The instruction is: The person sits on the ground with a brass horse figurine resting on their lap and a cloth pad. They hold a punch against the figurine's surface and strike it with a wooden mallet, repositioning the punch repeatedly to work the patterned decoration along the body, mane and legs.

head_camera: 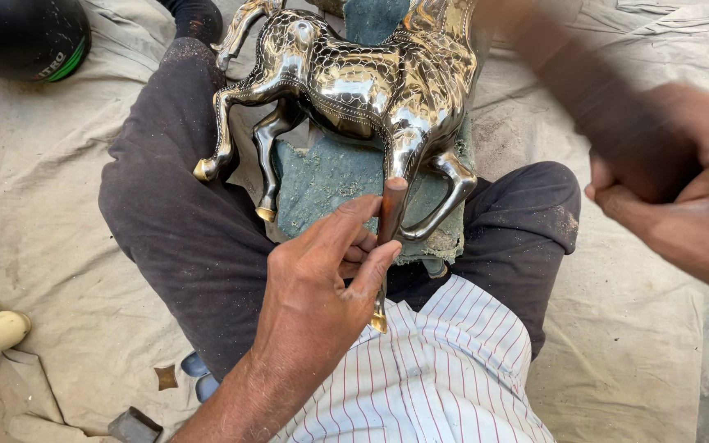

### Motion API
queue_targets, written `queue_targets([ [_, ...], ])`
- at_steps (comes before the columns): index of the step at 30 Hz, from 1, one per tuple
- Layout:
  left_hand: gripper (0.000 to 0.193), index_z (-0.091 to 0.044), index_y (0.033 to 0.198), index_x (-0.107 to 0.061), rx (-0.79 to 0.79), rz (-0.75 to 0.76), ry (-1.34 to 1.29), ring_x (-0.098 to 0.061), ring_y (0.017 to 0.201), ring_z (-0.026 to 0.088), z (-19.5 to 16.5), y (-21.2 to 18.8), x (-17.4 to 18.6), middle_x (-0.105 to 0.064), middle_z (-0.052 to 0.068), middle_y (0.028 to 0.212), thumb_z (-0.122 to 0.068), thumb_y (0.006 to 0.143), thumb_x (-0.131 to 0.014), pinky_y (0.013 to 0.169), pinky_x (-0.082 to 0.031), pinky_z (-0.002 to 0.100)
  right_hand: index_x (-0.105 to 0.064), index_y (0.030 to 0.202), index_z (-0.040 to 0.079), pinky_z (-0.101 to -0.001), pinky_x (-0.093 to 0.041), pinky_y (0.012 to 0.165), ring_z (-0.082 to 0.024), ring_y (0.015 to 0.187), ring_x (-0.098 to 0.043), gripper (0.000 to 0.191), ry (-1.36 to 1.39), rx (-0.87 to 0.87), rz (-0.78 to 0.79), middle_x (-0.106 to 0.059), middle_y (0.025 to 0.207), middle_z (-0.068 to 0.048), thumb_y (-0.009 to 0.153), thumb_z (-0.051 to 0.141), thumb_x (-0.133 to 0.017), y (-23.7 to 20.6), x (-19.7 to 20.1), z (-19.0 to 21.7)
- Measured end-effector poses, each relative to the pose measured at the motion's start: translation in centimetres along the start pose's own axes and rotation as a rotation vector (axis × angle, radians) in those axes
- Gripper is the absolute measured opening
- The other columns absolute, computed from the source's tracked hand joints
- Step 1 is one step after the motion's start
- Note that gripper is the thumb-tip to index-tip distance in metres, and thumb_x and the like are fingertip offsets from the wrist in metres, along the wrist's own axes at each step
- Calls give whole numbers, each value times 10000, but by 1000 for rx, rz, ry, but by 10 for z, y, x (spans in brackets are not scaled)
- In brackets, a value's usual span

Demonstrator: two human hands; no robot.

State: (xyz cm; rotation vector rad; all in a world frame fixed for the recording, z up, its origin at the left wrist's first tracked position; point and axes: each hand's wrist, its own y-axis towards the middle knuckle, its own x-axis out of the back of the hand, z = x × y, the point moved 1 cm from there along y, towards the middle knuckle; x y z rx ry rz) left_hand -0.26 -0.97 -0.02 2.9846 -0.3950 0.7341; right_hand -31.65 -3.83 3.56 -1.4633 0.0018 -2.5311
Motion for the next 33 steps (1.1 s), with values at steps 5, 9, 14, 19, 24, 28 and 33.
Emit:
queue_targets([
  [5, 441, -40, 1289, -625, 58, 42, 13, -798, 794, 154, 2, 3, 3, -753, 109, 872, -99, 876, -768, 602, -642, 288, -692, 1248, 143, -250, -668, 667, -119, 669, -779, 362, -506, -160, 239, -746, 796, -63, 914, 5, -724, 10, 1, 3],
  [9, 417, -41, 1268, -635, 54, 32, -12, -799, 762, 148, 3, 3, 5, -756, 95, 837, -93, 878, -774, 580, -636, 281, -632, 1226, 99, -264, -638, 735, -113, 750, -720, 371, -189, -119, 67, -697, 861, -55, 871, 29, -715, 10, -3, 26],
  [14, 457, -42, 1298, -633, 55, 43, -31, -791, 741, 140, 2, 4, 9, -757, 90, 842, -81, 868, -782, 573, -647, 284, -681, 1240, 83, -324, -642, 666, -167, 665, -743, 417, -386, -181, 146, -730, 815, -89, 843, 12, -787, 11, 5, 26],
  [19, 469, -40, 1297, -642, 23, 41, -24, -781, 756, 139, 3, 4, 11, -748, 93, 875, -81, 857, -799, 586, -671, 276, -607, 1192, 31, -321, -632, 775, -140, 831, -702, 425, 189, -45, -99, -676, 901, -72, 792, -64, -716, 10, -3, 22],
  [24, 450, -48, 1277, -642, 56, 43, -7, -787, 778, 144, 2, 1, 7, -748, 101, 893, -86, 855, -794, 606, -638, 286, -668, 1263, 157, -290, -643, 677, -133, 696, -715, 383, -355, -206, 142, -731, 797, -54, 915, 31, -764, 12, 4, 17],
  [28, 443, -49, 1272, -640, 53, 35, -7, -792, 767, 160, 2, -2, 9, -749, 111, 875, -89, 857, -792, 594, -652, 300, -676, 1233, 177, -261, -610, 672, -87, 700, -712, 372, -456, -186, 235, -717, 832, -27, 900, 27, -746, 12, 3, 16],
  [33, 483, -58, 1330, -627, 85, 57, -49, -794, 761, 163, 1, 1, 10, -754, 114, 887, -83, 873, -780, 583, -674, 293, -675, 1215, 39, -329, -610, 720, -152, 767, -713, 442, -155, -64, -13, -718, 888, -104, 797, -29, -800, 9, 0, 8],
])
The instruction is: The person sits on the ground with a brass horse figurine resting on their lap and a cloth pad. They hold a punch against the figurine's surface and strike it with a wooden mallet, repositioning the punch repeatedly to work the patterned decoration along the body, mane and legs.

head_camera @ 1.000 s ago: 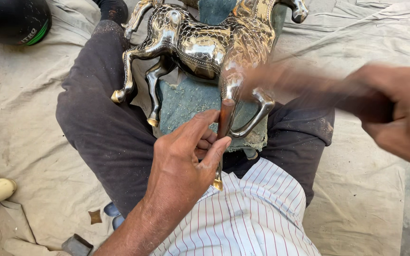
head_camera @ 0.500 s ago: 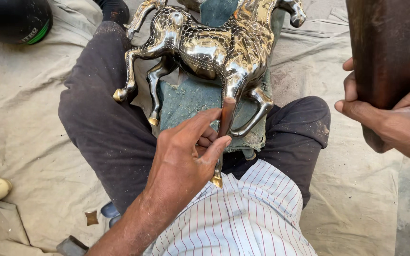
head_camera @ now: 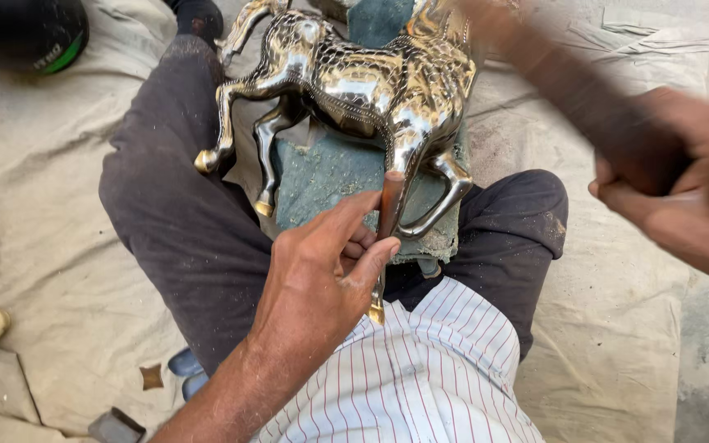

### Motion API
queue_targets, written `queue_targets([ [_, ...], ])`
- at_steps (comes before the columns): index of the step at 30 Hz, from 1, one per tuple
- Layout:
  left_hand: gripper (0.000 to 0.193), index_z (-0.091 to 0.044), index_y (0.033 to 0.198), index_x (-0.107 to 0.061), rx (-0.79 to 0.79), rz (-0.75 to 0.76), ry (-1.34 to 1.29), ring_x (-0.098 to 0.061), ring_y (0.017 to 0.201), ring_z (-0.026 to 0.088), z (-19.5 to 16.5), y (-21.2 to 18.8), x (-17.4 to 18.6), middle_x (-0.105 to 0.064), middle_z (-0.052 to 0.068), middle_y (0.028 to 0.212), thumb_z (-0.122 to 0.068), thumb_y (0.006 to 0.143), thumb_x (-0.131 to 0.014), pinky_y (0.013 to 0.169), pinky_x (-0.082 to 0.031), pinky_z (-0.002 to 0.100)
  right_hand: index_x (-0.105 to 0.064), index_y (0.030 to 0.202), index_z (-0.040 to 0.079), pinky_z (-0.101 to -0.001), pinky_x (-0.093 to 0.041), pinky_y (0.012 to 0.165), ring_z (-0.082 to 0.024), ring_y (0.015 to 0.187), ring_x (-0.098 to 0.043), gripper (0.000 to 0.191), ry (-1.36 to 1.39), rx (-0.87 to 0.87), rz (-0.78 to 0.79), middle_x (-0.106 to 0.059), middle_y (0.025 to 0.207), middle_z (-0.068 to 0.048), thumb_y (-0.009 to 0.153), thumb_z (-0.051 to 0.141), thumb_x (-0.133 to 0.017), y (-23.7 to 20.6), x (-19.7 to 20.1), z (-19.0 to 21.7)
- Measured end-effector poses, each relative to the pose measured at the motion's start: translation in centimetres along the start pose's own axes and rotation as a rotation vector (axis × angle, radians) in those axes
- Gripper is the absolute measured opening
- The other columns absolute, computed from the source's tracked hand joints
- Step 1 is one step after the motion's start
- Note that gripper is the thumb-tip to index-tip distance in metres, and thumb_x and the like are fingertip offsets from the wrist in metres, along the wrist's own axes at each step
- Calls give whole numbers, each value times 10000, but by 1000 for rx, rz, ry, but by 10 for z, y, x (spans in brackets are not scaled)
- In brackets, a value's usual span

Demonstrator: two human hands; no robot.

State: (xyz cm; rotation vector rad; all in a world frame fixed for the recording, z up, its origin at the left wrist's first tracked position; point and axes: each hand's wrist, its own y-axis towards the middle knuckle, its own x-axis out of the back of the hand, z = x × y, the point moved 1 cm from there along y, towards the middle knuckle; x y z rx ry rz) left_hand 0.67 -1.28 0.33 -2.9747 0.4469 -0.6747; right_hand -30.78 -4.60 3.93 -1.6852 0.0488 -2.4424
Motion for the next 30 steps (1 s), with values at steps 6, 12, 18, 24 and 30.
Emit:
queue_targets([
  [6, 469, -21, 1288, -640, -121, -39, 66, -789, 831, 179, -3, -2, -1, -751, 148, 1018, -69, 849, -796, 641, -680, 297, -656, 1176, 82, -285, -633, 770, -118, 787, -726, 387, 77, -19, 84, -704, 859, -50, 816, -6, -768, -4, -3, -2],
  [12, 446, -24, 1264, -650, -78, -38, 51, -790, 829, 182, -3, -2, -2, -754, 150, 1000, -77, 845, -794, 632, -679, 302, -635, 1247, 107, -301, -613, 654, -119, 716, -701, 398, -17, -177, 106, -719, 827, -46, 878, 32, -764, -2, 3, 7],
  [18, 494, -52, 1315, -630, 62, 22, -6, -803, 774, 179, -3, 2, 1, -769, 134, 943, -88, 849, -789, 609, -667, 320, -658, 1265, 25, -358, -618, 723, -182, 769, -719, 514, 66, -27, -13, -722, 873, -105, 777, -3, -816, -12, -4, 0],
  [24, 469, -28, 1266, -646, -66, 1, 68, -791, 818, 191, -5, -2, 1, -756, 154, 993, -71, 826, -802, 642, -669, 318, -670, 1246, 23, -350, -638, 725, -187, 776, -723, 452, 52, -37, 45, -711, 895, -101, 810, -4, -786, -14, -13, -14],
  [30, 451, -46, 1285, -639, 17, 23, 34, -797, 839, 176, -2, -4, -2, -758, 135, 985, -79, 858, -779, 650, -640, 304, -618, 1237, 77, -303, -648, 756, -144, 777, -741, 373, 27, -129, 183, -717, 840, -67, 887, 37, -739, -8, -8, -8],
])
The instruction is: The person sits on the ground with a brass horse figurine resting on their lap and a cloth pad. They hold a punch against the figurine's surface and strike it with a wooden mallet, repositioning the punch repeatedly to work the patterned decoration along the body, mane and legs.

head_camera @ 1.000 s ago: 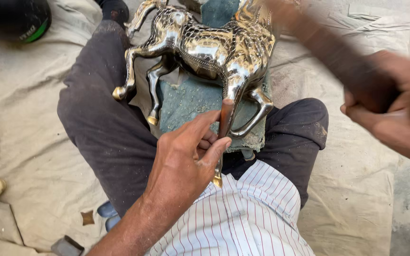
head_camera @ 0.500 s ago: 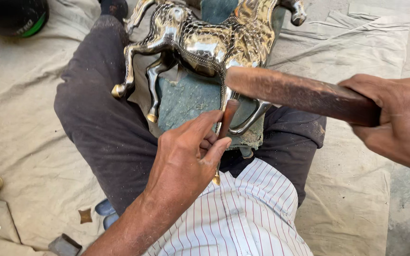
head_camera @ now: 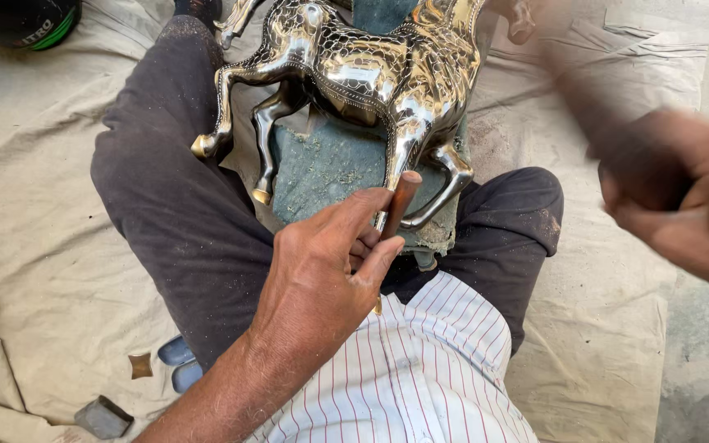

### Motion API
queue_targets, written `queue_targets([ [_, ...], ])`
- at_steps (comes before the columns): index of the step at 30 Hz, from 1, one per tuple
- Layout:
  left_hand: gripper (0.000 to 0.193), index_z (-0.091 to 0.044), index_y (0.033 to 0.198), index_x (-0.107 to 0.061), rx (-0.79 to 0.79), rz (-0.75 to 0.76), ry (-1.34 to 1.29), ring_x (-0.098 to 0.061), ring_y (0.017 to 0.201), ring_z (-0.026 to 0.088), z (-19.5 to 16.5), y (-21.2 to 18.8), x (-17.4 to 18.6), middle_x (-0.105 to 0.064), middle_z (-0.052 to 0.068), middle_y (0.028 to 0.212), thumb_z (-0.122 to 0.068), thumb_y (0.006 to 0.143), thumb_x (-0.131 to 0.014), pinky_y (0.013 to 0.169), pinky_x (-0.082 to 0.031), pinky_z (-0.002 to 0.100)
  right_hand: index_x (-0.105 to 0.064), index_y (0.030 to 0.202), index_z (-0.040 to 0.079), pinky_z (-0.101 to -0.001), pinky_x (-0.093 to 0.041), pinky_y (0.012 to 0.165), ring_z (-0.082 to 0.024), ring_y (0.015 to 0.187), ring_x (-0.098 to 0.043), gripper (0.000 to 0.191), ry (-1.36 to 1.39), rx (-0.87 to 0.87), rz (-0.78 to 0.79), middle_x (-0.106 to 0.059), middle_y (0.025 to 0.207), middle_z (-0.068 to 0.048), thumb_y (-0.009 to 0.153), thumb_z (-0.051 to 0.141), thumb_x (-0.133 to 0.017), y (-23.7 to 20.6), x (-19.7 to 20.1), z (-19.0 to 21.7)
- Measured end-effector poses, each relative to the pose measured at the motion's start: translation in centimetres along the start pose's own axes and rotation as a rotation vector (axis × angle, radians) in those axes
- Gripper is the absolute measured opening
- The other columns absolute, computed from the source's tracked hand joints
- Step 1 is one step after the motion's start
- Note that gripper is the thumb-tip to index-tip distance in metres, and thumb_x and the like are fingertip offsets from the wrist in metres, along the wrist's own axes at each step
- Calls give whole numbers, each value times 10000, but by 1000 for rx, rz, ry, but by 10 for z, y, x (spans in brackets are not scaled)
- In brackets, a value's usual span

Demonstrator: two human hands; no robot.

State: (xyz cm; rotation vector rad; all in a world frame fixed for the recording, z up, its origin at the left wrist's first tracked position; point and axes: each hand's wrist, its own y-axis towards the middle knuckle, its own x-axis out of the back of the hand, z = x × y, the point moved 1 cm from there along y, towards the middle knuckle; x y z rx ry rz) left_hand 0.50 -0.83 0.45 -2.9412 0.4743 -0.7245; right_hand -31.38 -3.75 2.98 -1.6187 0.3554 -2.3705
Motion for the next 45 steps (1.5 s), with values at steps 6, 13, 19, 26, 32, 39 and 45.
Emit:
queue_targets([
  [6, 494, -31, 1307, -631, -65, -11, -11, -796, 790, 189, 0, 2, 5, -763, 144, 974, -80, 843, -793, 614, -657, 326, -628, 1121, 28, -333, -629, 781, -163, 839, -717, 354, 186, 125, -188, -690, 890, -81, 816, -45, -793, -7, 3, 12],
  [13, 444, -29, 1248, -644, -93, 5, -1, -796, 789, 188, -2, -1, 4, -760, 138, 972, -71, 835, -799, 630, -653, 314, -679, 1207, 100, -303, -622, 729, -154, 765, -718, 411, -12, -15, -81, -735, 865, -81, 826, -10, -791, -9, 2, 4],
  [19, 474, -52, 1281, -631, -40, 48, -2, -793, 764, 174, 2, 3, 6, -754, 115, 930, -85, 838, -797, 625, -656, 312, -723, 1225, 104, -321, -631, 691, -159, 705, -734, 452, -246, -64, 33, -746, 828, -83, 798, -13, -818, -11, -1, -5],
  [26, 473, -59, 1276, -661, -89, 33, -25, -770, 731, 174, 2, -2, 9, -746, 104, 914, -88, 827, -806, 599, -630, 315, -638, 1151, 4, -328, -609, 703, -181, 770, -696, 372, 351, 33, -216, -703, 860, -114, 817, -61, -786, -20, -9, 3],
  [32, 459, -45, 1264, -656, -110, 15, -10, -758, 747, 176, 5, -5, 7, -747, 103, 953, -96, 835, -811, 613, -631, 326, -627, 1190, 41, -312, -639, 750, -173, 808, -719, 423, 214, 96, -217, -717, 971, -102, 790, -14, -752, -18, -1, 23],
  [39, 478, -53, 1311, -636, -116, 40, -89, -767, 777, 171, 8, -3, 11, -748, 105, 1018, -109, 859, -780, 641, -650, 323, -682, 1235, 59, -330, -629, 730, -184, 766, -749, 466, -11, -79, -115, -746, 860, -103, 796, -11, -821, -26, -9, 6],
  [45, 434, -66, 1259, -670, -152, 60, -22, -761, 744, 187, 9, -7, 13, -754, 102, 939, -109, 849, -806, 641, -614, 345, -675, 1168, 35, -315, -637, 760, -164, 802, -733, 387, 159, 28, -138, -731, 882, -86, 807, -2, -809, -35, -25, -22],
])
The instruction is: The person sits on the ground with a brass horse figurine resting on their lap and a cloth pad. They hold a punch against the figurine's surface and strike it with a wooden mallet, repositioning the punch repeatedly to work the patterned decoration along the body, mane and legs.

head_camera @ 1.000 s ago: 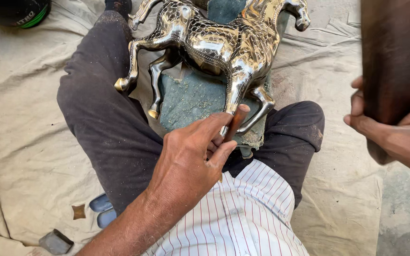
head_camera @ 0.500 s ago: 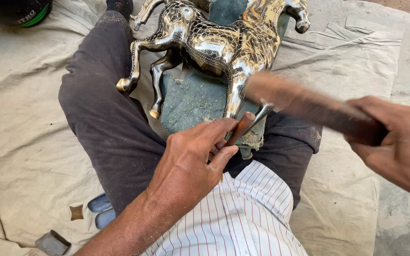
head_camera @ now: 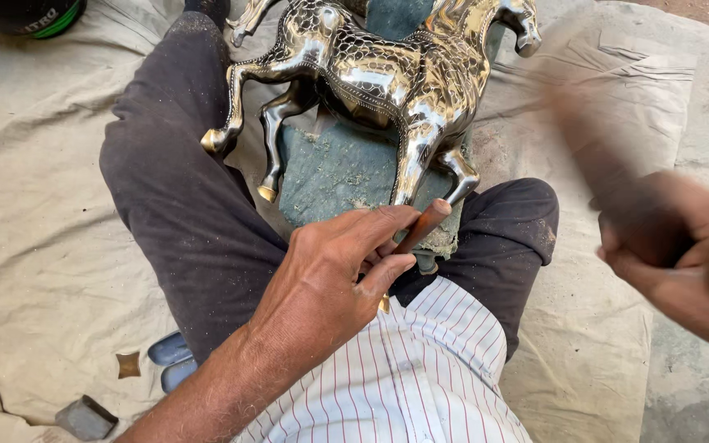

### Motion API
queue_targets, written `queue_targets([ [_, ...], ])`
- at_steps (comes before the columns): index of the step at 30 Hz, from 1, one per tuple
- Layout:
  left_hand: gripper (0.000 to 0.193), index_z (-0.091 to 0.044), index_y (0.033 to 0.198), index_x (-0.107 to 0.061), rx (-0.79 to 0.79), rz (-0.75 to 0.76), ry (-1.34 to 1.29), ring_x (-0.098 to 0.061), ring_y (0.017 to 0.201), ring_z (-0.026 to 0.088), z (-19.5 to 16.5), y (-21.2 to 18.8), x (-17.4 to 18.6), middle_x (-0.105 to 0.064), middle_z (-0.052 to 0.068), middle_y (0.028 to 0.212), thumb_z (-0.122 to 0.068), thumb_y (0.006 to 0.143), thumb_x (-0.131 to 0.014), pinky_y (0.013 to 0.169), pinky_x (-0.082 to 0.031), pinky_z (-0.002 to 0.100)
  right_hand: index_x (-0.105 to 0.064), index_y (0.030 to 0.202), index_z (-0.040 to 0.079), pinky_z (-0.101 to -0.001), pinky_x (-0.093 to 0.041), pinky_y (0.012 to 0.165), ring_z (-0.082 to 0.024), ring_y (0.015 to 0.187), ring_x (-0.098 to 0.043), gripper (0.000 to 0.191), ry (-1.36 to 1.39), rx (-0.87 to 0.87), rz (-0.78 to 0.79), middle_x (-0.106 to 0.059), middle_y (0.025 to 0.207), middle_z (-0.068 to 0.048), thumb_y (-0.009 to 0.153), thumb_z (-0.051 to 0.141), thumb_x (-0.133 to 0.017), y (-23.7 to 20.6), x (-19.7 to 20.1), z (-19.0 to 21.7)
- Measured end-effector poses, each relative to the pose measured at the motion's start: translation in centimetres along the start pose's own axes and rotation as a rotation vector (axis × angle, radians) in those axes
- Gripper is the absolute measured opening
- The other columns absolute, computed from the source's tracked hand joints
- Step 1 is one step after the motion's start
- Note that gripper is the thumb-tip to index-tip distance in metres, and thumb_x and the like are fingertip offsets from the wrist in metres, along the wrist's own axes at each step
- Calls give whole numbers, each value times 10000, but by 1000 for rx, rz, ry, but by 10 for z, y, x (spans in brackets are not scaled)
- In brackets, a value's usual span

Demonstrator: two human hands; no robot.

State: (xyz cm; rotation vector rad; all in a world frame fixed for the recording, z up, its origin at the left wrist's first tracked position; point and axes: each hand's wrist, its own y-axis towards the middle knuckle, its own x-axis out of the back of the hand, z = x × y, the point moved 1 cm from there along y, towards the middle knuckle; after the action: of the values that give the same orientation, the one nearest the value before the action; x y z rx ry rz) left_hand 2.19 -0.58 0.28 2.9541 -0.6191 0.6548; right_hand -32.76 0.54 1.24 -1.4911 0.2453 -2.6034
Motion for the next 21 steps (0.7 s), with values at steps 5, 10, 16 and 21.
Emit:
queue_targets([
  [5, 437, -78, 1248, -670, 78, 6, -83, -785, 756, 155, 4, 1, -2, -764, 88, 953, -107, 834, -807, 621, -649, 307, -650, 1138, -10, -361, -602, 811, -219, 874, -712, 282, 7, -30, -94, -715, 962, -146, 909, -28, -812, 10, 4, 20],
  [10, 441, -90, 1247, -685, 124, 61, -92, -767, 716, 119, 7, 5, 1, -773, 67, 837, -125, 829, -820, 619, -635, 291, -703, 1234, 101, -311, -611, 681, -168, 709, -747, 451, -494, -72, 198, -750, 859, -76, 803, 6, -797, 18, 11, 38],
  [16, 463, -118, 1274, -691, 158, 83, -159, -730, 670, 97, 10, 12, 5, -744, 44, 787, -121, 827, -813, 569, -627, 286, -658, 1229, 8, -362, -502, 476, -196, 612, -657, 430, 74, -182, -55, -690, 835, -110, 834, -46, -818, 6, -4, 29],
  [21, 430, -107, 1247, -690, 225, 115, -146, -755, 661, 105, 13, 16, 0, -732, 69, 727, -115, 832, -804, 574, -612, 301, -653, 1149, -14, -322, -572, 644, -134, 716, -669, 377, 84, -67, -115, -672, 825, -92, 810, -32, -815, -1, -1, 30],
])
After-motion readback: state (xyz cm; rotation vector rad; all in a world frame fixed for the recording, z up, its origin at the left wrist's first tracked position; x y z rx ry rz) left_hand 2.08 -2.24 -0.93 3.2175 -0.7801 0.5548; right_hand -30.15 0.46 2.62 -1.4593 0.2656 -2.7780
